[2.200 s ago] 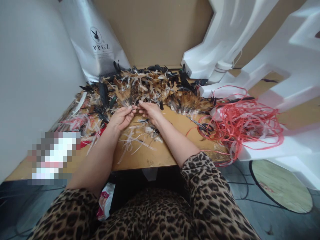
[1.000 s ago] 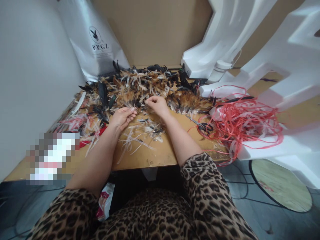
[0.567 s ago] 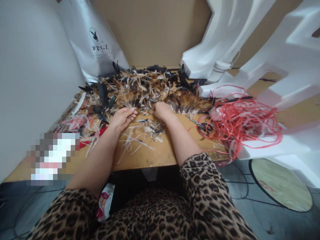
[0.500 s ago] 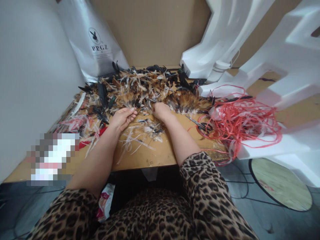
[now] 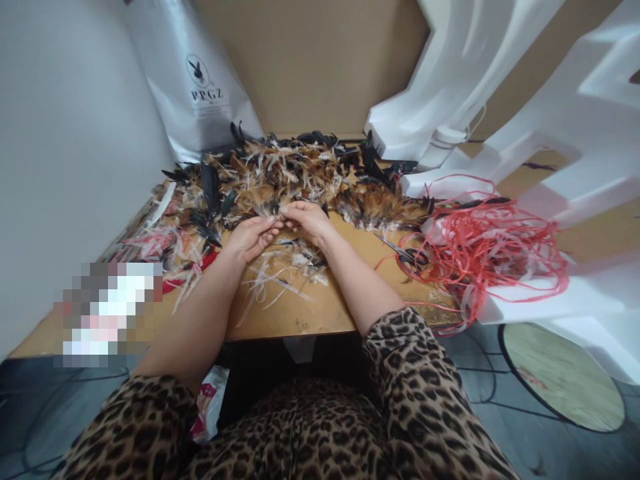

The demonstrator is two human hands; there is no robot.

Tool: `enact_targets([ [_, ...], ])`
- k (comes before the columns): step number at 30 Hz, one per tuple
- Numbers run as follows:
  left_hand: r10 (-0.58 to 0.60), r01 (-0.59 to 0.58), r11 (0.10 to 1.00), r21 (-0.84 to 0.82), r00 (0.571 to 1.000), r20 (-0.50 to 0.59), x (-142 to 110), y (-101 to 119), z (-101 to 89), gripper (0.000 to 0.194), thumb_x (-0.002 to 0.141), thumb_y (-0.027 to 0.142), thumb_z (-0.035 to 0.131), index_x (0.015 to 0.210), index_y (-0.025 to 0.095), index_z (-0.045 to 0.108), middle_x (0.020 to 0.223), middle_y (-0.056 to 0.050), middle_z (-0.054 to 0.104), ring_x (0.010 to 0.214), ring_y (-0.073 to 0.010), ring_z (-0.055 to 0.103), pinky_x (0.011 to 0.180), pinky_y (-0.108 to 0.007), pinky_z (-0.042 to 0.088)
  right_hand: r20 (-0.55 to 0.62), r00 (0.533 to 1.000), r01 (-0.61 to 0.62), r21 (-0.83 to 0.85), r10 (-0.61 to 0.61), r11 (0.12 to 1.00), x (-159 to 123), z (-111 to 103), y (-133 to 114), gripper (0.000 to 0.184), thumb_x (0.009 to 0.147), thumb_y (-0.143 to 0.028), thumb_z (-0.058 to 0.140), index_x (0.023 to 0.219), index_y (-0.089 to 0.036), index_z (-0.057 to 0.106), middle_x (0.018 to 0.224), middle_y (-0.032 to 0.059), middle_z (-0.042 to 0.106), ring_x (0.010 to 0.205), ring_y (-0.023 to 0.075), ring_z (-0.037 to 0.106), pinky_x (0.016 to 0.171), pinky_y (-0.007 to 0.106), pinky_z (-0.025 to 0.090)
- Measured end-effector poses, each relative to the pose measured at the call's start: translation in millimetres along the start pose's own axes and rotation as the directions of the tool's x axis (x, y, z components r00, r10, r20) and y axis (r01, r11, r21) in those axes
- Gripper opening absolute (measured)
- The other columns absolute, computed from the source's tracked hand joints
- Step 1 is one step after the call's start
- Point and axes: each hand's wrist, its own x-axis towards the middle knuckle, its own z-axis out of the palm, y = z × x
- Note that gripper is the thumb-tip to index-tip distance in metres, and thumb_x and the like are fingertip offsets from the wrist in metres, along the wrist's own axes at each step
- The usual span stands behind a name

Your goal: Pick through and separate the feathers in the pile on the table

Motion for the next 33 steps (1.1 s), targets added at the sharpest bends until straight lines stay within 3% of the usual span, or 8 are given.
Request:
enact_targets([
  [6,-0.015,0.015,1.0,-0.014,0.999,0.04,0.0,-0.1,0.4,0.006,0.071,0.012,0.063,0.072,0.006,0.062,0.067,-0.006,0.066,0.051,-0.0042,0.057,0.045,-0.011,0.042,-0.048,0.987,0.149,-0.128,-0.156,0.981,-1.3,9.5,5.4,0.025,0.055,-0.034,0.073,0.062,-0.014,0.059,0.049,-0.0047,0.053,0.046,0.0048,0.043,0.047,0.018,0.033],
  [15,-0.008,0.007,0.999,0.033,0.998,0.055,1.4,-2.0,-1.3,0.007,0.07,0.013,0.064,0.069,0.006,0.061,0.064,-0.005,0.065,0.05,-0.0034,0.056,0.047,-0.011,0.042,-0.106,0.951,0.24,-0.333,-0.289,0.912,-3.7,14.3,5.5,0.021,0.059,-0.033,0.067,0.062,-0.013,0.061,0.056,-0.0025,0.057,0.052,0.006,0.045,0.054,0.02,0.036],
  [21,0.036,-0.041,0.996,0.078,0.997,0.063,1.7,-3.3,-2.8,0.014,0.065,0.018,0.069,0.068,0.006,0.061,0.062,-0.005,0.064,0.048,-0.0037,0.055,0.046,-0.012,0.042,-0.101,0.959,0.219,-0.32,-0.263,0.922,-5.4,17.2,5.7,0.022,0.059,-0.034,0.067,0.063,-0.013,0.062,0.054,-0.0029,0.056,0.05,0.0059,0.044,0.052,0.02,0.036],
  [25,0.07,-0.073,0.992,0.106,0.997,0.026,1.8,-3.6,-2.1,0.016,0.064,0.02,0.07,0.067,0.006,0.062,0.061,-0.004,0.064,0.047,-0.0035,0.054,0.046,-0.013,0.041,-0.061,0.978,0.167,-0.353,-0.201,0.921,-4.3,3.1,-5.1,0.027,0.061,-0.037,0.066,0.072,-0.013,0.064,0.053,-0.0022,0.055,0.048,0.0066,0.044,0.05,0.021,0.036],
  [28,0.09,-0.089,0.99,0.108,0.996,-0.008,3.0,-4.3,-2.5,0.016,0.063,0.02,0.07,0.067,0.006,0.062,0.062,-0.005,0.064,0.048,-0.0034,0.054,0.046,-0.012,0.041,-0.079,0.96,0.17,-0.595,-0.268,0.785,0.1,-23.9,-16.7,0.024,0.063,-0.033,0.063,0.074,-0.012,0.066,0.057,-0.0007,0.057,0.049,0.0072,0.046,0.052,0.021,0.037],
  [30,0.097,-0.094,0.989,0.112,0.995,-0.023,3.8,-4.9,-3.2,0.017,0.063,0.02,0.071,0.066,0.006,0.062,0.063,-0.006,0.064,0.049,-0.0037,0.054,0.046,-0.013,0.041,-0.087,0.946,0.13,-0.78,-0.312,0.612,2.7,-43.3,-22.6,0.018,0.063,-0.028,0.06,0.067,-0.011,0.066,0.058,0.0008,0.059,0.053,0.0084,0.048,0.054,0.021,0.038],
  [33,0.101,-0.095,0.988,0.124,0.994,-0.044,4.2,-5.2,-4.0,0.018,0.063,0.021,0.071,0.066,0.006,0.061,0.063,-0.005,0.064,0.049,-0.0036,0.054,0.047,-0.013,0.041,-0.098,0.971,-0.021,-0.944,-0.217,0.331,2.7,-62.1,-28.0,0.015,0.063,-0.024,0.058,0.065,-0.013,0.067,0.061,0.003,0.062,0.059,0.0119,0.054,0.059,0.022,0.039],
])
